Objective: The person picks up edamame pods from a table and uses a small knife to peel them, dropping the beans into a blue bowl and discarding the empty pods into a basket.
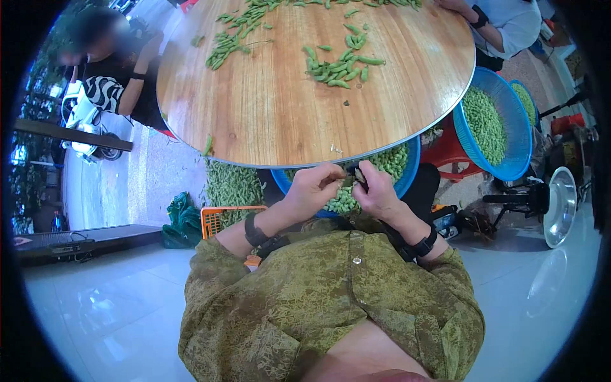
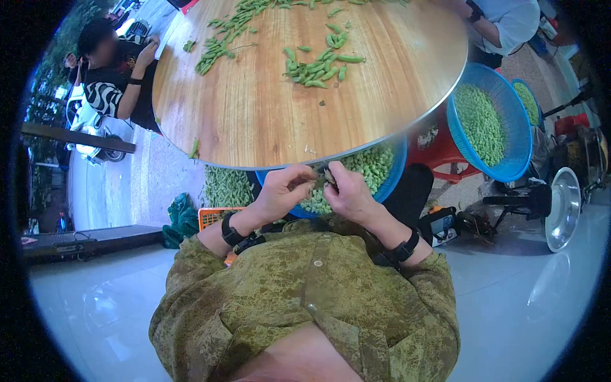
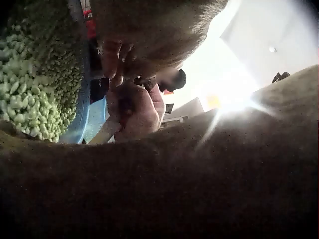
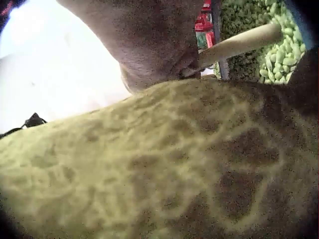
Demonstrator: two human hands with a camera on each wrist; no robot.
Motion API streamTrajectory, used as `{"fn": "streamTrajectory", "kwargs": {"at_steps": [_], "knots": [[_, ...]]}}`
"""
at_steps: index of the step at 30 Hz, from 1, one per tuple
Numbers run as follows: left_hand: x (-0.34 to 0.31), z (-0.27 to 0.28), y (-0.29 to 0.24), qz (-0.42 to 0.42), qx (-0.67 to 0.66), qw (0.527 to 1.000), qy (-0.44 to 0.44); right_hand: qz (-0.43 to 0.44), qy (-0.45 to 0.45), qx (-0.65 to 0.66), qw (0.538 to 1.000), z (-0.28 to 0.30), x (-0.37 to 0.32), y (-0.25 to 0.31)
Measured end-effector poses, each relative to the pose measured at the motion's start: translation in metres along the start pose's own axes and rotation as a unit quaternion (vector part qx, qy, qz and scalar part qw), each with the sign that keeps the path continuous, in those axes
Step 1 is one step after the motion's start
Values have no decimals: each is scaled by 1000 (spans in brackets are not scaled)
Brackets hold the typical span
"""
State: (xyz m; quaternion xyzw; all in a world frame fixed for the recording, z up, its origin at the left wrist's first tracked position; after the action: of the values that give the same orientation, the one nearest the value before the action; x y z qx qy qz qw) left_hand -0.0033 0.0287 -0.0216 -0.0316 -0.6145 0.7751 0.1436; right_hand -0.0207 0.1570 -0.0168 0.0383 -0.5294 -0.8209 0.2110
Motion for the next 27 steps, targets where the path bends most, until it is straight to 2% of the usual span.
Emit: {"fn": "streamTrajectory", "kwargs": {"at_steps": [1,3,7,9,10,12,13,14,16,17,18,20,22,23,24,25,27], "knots": [[-1,5,-4,1,2,1000,-2,2,1,2,1000,-1,2,2],[-1,13,-25,-43,134,990,18,7,28,35,999,-6,6,6],[-3,26,-34,-8,133,990,48,20,65,51,996,-13,7,7],[-4,28,-39,-36,147,987,60,18,8,23,1000,-7,11,-2],[-1,25,-39,-33,148,986,61,16,8,26,999,-7,14,-2],[6,13,-58,-140,220,965,21,30,44,55,997,-8,17,8],[10,17,-66,-182,239,954,-25,47,16,78,996,1,20,16],[14,18,-71,-187,242,952,-20,51,9,79,996,6,21,16],[20,28,-63,-89,207,972,-65,-11,36,55,998,8,16,0],[23,19,-52,-58,174,983,-8,18,27,19,999,8,13,4],[22,14,-47,-57,170,984,-5,13,26,18,999,7,12,4],[17,-4,-12,77,48,994,58,50,-6,39,998,12,14,12],[17,-4,-13,64,71,994,48,57,-8,31,998,11,14,14],[20,-6,-35,-68,161,983,55,63,-25,23,997,12,14,15],[18,-13,-60,-199,246,947,60,69,-41,15,997,14,13,15],[17,-11,-66,-200,246,946,61,69,-42,15,997,17,12,12],[15,6,-72,-137,267,952,63,59,22,8,998,14,12,3]]}}
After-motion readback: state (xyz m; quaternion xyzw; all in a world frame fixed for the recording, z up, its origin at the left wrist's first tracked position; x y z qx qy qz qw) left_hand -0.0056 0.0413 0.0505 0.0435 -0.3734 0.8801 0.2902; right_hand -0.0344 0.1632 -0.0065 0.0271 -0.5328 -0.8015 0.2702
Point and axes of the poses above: each hand's wrist, its own x-axis towards the middle knuckle, its own z-axis out of the back of the hand, y = z × x, the point moved 9 cm from there along x, towards the middle knuckle, and after that the axes turned 7 degrees about -z, right-handed, at the moved point
